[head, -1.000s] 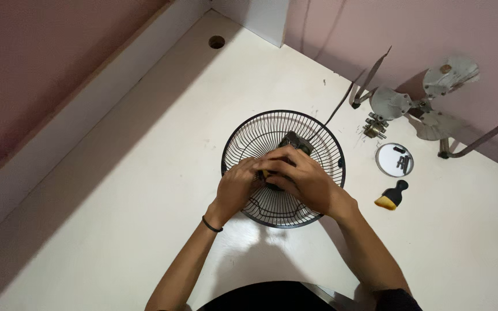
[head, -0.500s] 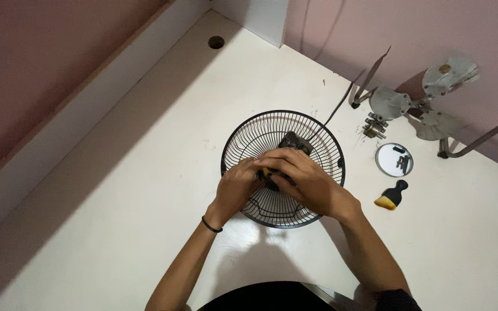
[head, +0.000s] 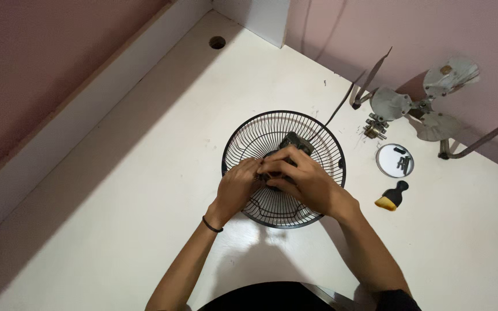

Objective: The person disassembles a small desk fan on a white table, working at the central hub by hand and with a screwdriver, removing small fasteners and parts and setting them on the table, then works the parts back onto the fan hub.

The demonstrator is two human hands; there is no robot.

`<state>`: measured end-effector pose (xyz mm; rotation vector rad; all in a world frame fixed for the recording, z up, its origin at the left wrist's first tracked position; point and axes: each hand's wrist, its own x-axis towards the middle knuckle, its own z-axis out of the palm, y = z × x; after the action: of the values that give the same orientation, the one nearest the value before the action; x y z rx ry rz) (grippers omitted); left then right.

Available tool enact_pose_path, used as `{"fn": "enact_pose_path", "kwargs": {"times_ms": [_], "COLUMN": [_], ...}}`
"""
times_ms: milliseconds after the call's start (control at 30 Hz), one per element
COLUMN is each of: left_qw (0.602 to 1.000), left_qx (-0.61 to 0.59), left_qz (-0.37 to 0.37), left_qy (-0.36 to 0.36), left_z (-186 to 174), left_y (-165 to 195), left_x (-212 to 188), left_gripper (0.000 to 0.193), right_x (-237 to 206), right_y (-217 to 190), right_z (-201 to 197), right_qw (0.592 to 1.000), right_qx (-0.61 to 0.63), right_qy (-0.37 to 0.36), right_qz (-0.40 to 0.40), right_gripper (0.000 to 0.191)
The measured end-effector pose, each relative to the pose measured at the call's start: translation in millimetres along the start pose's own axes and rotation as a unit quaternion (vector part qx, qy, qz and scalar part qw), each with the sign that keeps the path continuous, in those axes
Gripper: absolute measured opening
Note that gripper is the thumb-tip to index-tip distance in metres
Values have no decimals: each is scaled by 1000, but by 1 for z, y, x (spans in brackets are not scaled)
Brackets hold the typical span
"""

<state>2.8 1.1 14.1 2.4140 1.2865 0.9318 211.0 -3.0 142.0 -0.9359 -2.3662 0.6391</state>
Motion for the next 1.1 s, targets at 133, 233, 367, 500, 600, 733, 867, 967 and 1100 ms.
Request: {"fn": "enact_pose_path", "kwargs": {"times_ms": [133, 233, 367, 500, 600, 733, 867, 967, 1100], "left_qw": [1000, 1000, 1000, 1000, 999, 999, 1000, 1000, 998], "left_qx": [0, -6, -7, -2, -13, 6, 14, 12, 0], "left_qz": [-6, -16, -28, -21, -32, -27, -15, -17, -47], "left_qy": [-5, -9, -12, -7, -14, -23, -14, -14, -29], "left_z": [-1, -1, -1, -2, -1, 1, 0, -1, 0], "left_y": [2, 3, 4, 4, 4, 3, 1, 2, 4], "left_x": [0, 2, 3, 1, 1, 1, 0, 0, 2], "left_gripper": [41, 44, 50, 47, 46, 42, 44, 43, 40], "right_x": [0, 3, 3, 0, 0, 3, 2, 3, 5], "right_y": [-5, -6, -5, -4, -3, -2, -2, -4, -6], "right_z": [-3, -4, -3, -3, -2, 0, -1, -3, -3], "right_qw": [1000, 1000, 1000, 1000, 999, 999, 1000, 999, 1000], "right_qx": [3, 7, 2, 7, 15, 15, 12, 8, 8], "right_qy": [-9, -5, -4, -16, -18, -15, -4, -15, -8], "right_qz": [14, -3, -7, 13, 22, 27, 24, 36, 21], "right_gripper": [35, 40, 42, 42, 42, 37, 28, 29, 39]}}
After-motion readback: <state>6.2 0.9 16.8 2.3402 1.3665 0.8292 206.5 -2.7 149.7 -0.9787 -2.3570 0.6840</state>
